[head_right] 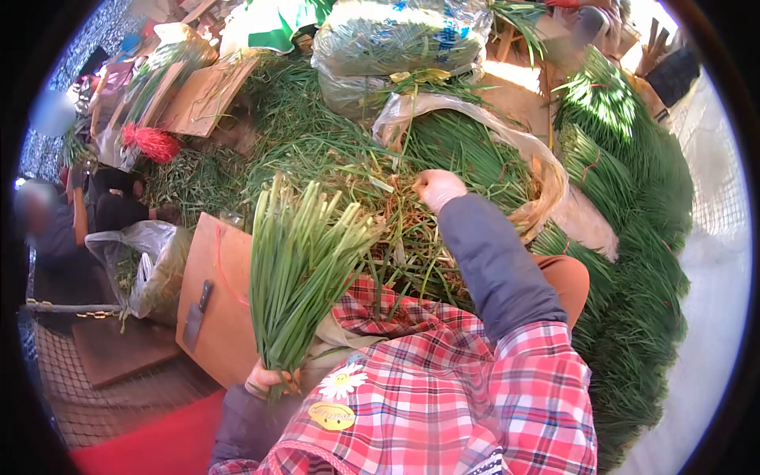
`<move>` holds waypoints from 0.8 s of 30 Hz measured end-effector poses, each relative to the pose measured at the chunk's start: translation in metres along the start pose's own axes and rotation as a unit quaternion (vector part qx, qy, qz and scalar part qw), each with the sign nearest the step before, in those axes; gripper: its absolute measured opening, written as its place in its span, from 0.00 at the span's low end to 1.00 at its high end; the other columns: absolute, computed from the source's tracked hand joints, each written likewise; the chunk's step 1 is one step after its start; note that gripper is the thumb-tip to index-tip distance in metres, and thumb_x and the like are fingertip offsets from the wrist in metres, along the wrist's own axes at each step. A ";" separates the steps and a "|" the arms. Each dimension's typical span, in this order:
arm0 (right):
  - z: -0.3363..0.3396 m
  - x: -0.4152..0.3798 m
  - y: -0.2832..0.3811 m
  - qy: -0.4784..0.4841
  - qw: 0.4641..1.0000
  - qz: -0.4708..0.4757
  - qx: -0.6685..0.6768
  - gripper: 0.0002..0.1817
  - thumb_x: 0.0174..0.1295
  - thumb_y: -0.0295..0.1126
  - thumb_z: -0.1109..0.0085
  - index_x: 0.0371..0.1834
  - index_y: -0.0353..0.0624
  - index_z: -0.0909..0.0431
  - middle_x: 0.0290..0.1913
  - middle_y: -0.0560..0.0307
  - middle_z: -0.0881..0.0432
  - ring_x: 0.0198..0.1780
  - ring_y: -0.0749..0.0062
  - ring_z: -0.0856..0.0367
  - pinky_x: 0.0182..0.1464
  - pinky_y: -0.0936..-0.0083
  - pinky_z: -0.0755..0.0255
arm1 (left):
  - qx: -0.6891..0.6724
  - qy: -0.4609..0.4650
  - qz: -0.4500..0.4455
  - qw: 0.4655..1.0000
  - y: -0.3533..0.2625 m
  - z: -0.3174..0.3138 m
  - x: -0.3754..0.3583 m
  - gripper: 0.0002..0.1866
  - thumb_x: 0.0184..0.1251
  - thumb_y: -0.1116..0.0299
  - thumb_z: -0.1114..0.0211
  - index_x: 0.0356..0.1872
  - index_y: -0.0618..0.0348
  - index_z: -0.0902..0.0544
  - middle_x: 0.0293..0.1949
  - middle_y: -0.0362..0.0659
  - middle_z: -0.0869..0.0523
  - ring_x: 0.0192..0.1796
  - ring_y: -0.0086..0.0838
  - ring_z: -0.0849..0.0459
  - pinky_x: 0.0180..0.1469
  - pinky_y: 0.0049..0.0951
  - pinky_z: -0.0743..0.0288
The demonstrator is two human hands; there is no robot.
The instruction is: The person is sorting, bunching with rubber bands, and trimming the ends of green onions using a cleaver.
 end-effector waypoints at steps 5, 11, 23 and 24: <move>0.012 -0.050 0.103 0.107 0.974 0.111 0.169 0.24 0.53 0.53 0.41 0.40 0.44 0.17 0.37 0.47 0.17 0.41 0.56 0.19 0.45 0.64 0.28 | 0.045 -0.022 -0.003 0.999 -0.003 -0.010 0.008 0.22 0.41 0.75 0.35 0.43 0.67 0.24 0.26 0.49 0.20 0.22 0.33 0.22 0.23 0.29 0.28; -0.056 -0.060 0.125 0.305 0.944 0.097 -0.085 0.36 0.42 0.65 0.38 0.43 0.44 0.17 0.40 0.45 0.17 0.45 0.53 0.20 0.51 0.64 0.29 | 0.032 -0.048 -0.018 0.998 0.002 -0.013 0.013 0.17 0.40 0.76 0.36 0.37 0.66 0.23 0.25 0.47 0.20 0.22 0.32 0.23 0.24 0.29 0.31; -0.079 -0.033 0.090 0.052 0.952 -0.011 0.301 0.18 0.46 0.39 0.40 0.37 0.40 0.18 0.35 0.46 0.17 0.40 0.56 0.19 0.46 0.68 0.28 | 0.002 -0.013 -0.022 1.000 0.013 -0.003 0.019 0.22 0.40 0.75 0.34 0.43 0.65 0.22 0.30 0.46 0.19 0.28 0.33 0.21 0.28 0.30 0.28; -0.071 -0.022 0.078 0.039 0.961 -0.006 0.274 0.17 0.46 0.39 0.39 0.36 0.40 0.18 0.33 0.45 0.18 0.37 0.56 0.19 0.45 0.67 0.27 | 0.006 -0.017 -0.020 1.000 0.012 -0.003 0.019 0.22 0.40 0.75 0.34 0.43 0.65 0.22 0.30 0.46 0.19 0.28 0.32 0.21 0.28 0.30 0.28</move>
Point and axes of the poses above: each hand's wrist, its own x-axis towards the middle knuckle, its own z-axis out of the back of the hand, y = z × x, the point moved 8 cm from there along x, towards the middle knuckle
